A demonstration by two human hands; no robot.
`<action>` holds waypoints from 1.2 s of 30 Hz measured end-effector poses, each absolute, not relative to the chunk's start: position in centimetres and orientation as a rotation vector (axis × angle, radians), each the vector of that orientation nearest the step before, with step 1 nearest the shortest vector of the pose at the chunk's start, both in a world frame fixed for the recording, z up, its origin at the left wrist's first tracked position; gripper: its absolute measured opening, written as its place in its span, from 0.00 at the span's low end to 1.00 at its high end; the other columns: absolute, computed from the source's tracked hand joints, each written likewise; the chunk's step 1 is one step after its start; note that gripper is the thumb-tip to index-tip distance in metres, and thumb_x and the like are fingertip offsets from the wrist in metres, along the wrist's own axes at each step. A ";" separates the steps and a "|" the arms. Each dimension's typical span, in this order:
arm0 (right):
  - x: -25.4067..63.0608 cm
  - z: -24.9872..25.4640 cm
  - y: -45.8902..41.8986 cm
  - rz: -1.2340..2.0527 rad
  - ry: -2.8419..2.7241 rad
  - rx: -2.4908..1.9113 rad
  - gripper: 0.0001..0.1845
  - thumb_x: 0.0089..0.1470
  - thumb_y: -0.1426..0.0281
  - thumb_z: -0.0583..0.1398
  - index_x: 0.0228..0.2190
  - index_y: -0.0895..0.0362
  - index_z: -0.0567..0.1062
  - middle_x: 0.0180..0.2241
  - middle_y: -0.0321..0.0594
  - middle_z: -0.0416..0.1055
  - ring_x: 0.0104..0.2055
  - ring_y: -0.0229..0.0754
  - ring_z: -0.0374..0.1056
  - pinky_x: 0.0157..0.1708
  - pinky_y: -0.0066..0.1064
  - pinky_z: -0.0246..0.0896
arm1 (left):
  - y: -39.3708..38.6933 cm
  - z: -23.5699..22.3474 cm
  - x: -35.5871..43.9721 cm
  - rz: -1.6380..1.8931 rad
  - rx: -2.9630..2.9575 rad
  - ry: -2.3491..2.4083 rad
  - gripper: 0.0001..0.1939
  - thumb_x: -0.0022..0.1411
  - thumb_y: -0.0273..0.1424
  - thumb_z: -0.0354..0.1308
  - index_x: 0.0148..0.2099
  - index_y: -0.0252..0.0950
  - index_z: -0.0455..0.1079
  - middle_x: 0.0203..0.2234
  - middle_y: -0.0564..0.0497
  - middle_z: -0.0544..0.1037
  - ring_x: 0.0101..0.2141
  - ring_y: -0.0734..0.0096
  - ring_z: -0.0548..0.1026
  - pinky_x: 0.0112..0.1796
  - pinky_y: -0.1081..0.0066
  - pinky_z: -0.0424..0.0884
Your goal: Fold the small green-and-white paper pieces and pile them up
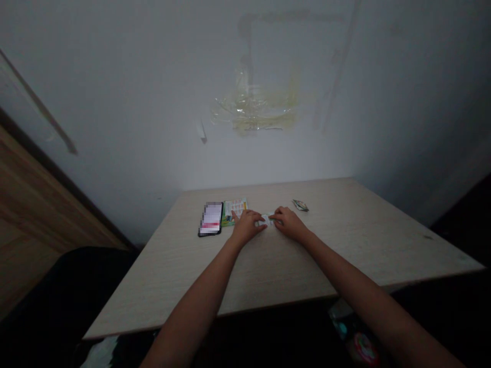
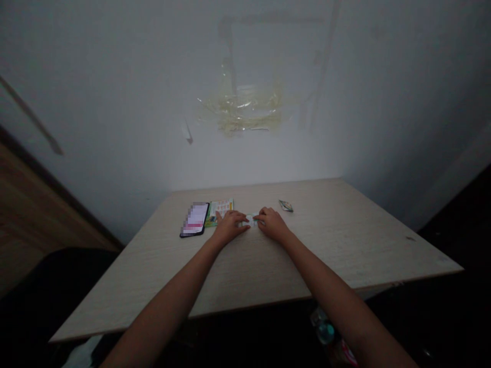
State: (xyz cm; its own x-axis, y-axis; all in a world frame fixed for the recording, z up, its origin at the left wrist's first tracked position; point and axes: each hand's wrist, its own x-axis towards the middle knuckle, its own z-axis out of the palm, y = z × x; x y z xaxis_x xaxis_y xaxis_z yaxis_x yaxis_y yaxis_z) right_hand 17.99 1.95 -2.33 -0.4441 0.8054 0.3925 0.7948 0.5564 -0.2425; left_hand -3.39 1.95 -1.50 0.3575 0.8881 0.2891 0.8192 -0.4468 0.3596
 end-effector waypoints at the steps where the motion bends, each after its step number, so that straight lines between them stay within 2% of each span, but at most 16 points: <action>1: 18.0 -2.4 2.0 0.033 -2.327 -1.291 0.17 0.56 0.73 0.59 0.47 0.53 0.78 0.42 0.44 0.70 0.45 0.44 0.63 0.48 0.35 0.58 | 1.9 -1.4 -3.4 0.669 2.476 1.547 0.09 0.59 0.42 0.62 0.42 0.50 0.77 0.48 0.52 0.78 0.55 0.54 0.66 0.55 0.27 0.27; 7: 17.8 -2.5 1.9 0.058 -2.288 -1.298 0.15 0.56 0.69 0.60 0.45 0.54 0.79 0.41 0.43 0.70 0.45 0.44 0.64 0.49 0.35 0.59 | 1.7 -0.4 -3.1 0.597 2.650 1.445 0.07 0.62 0.36 0.59 0.39 0.46 0.79 0.41 0.51 0.81 0.54 0.57 0.68 0.57 0.32 0.22; 15: 17.7 -2.5 1.9 0.082 -2.264 -1.286 0.14 0.56 0.66 0.61 0.44 0.54 0.79 0.41 0.43 0.71 0.45 0.44 0.65 0.48 0.35 0.60 | 1.8 -0.5 -3.1 0.573 2.749 1.402 0.08 0.62 0.37 0.58 0.39 0.45 0.79 0.41 0.52 0.82 0.55 0.57 0.69 0.58 0.35 0.19; 21: 17.7 -2.1 1.6 0.089 -2.250 -1.302 0.15 0.55 0.64 0.62 0.43 0.54 0.80 0.41 0.43 0.71 0.45 0.44 0.65 0.47 0.35 0.60 | 1.9 -0.6 -3.1 0.573 2.763 1.393 0.09 0.63 0.36 0.57 0.39 0.46 0.79 0.40 0.51 0.82 0.54 0.57 0.69 0.60 0.38 0.22; 28: 17.8 -2.2 1.8 0.086 -2.262 -1.293 0.17 0.54 0.60 0.63 0.44 0.53 0.80 0.41 0.42 0.70 0.44 0.44 0.65 0.47 0.35 0.60 | 2.1 -0.5 -2.9 0.520 2.756 1.411 0.08 0.63 0.35 0.57 0.39 0.44 0.79 0.40 0.50 0.82 0.55 0.56 0.68 0.59 0.36 0.23; 36: 17.5 -2.2 1.7 0.074 -2.241 -1.316 0.15 0.54 0.60 0.63 0.42 0.52 0.80 0.40 0.42 0.70 0.43 0.44 0.65 0.46 0.35 0.60 | 2.1 -0.4 -2.9 0.517 2.792 1.401 0.09 0.64 0.35 0.57 0.40 0.43 0.78 0.40 0.48 0.81 0.52 0.56 0.70 0.60 0.37 0.29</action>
